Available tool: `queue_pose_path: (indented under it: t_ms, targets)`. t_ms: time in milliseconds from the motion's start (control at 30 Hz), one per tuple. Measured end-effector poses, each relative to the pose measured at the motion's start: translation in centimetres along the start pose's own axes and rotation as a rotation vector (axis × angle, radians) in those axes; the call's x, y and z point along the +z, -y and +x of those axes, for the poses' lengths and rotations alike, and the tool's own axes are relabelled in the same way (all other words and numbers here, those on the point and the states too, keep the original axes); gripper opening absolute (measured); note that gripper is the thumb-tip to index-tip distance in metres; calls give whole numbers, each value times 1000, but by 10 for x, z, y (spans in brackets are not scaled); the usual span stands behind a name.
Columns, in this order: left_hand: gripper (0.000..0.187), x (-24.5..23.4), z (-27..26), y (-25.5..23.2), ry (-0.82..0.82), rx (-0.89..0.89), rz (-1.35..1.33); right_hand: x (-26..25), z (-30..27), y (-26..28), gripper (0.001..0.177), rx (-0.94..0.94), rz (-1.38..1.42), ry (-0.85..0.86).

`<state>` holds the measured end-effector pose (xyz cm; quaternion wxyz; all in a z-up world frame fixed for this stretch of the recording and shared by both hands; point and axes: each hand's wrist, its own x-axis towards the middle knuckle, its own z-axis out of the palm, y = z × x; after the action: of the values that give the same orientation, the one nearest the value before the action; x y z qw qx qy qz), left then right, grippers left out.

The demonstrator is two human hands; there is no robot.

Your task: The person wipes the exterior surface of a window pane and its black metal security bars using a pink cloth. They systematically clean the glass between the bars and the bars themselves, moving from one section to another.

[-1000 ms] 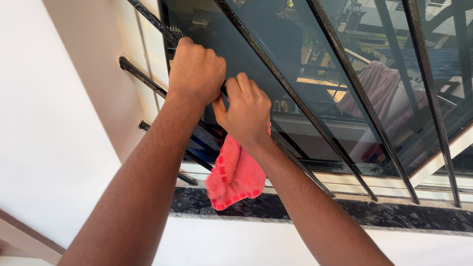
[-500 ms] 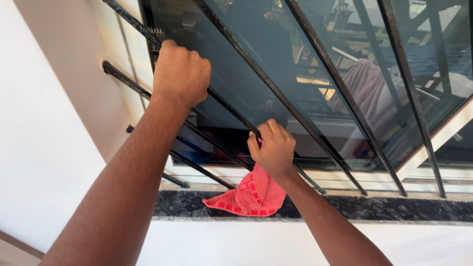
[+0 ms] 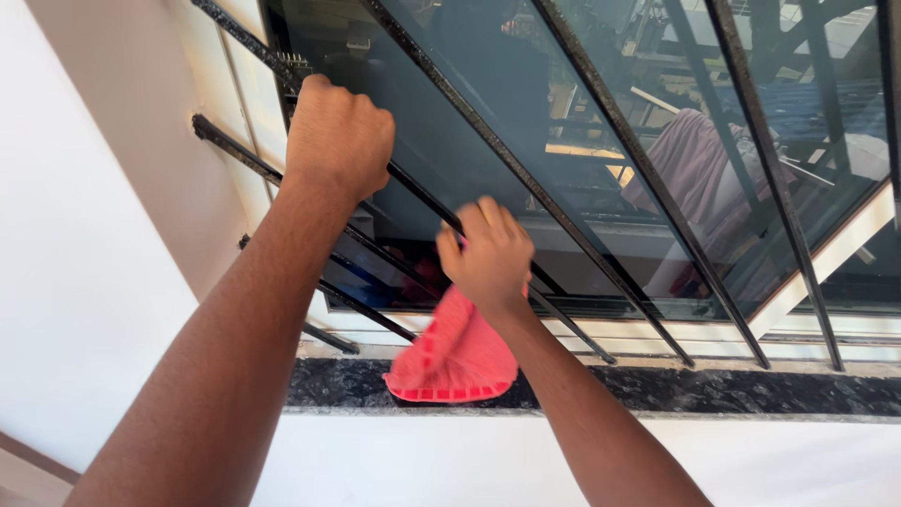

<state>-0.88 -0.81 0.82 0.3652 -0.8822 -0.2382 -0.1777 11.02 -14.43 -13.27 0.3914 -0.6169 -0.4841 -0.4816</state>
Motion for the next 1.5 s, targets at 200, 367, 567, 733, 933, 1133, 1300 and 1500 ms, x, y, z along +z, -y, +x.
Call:
queue_pose_path:
  t_ms: [200, 367, 567, 733, 933, 1133, 1300, 1500]
  targets:
    - [29, -17, 0, 1, 170, 15, -5, -30, -67, -53, 16, 66, -69, 108]
    - [66, -20, -11, -36, 102, 202, -166, -35, -84, -65, 14, 94, -67, 100]
    - [68, -10, -19, -103, 152, 353, -279, -39, -96, -71, 14, 156, -111, 129]
    - [65, -11, -7, -133, 280, 371, -323, -46, -131, -83, 37, 291, -127, 150]
    - [75, -26, -5, -137, 412, 360, -276, -70, -189, -90, 52, 532, -268, 71]
    - [72, -16, -3, -165, 342, 384, -300, -78, -197, -74, 63, 434, -210, 115]
    - [70, -3, -15, -160, 256, 418, -325, -110, -219, -109, 47, 328, -106, 314]
    - [71, -2, -17, -157, 192, 437, -318, -101, -233, -108, 45, 621, -203, 132]
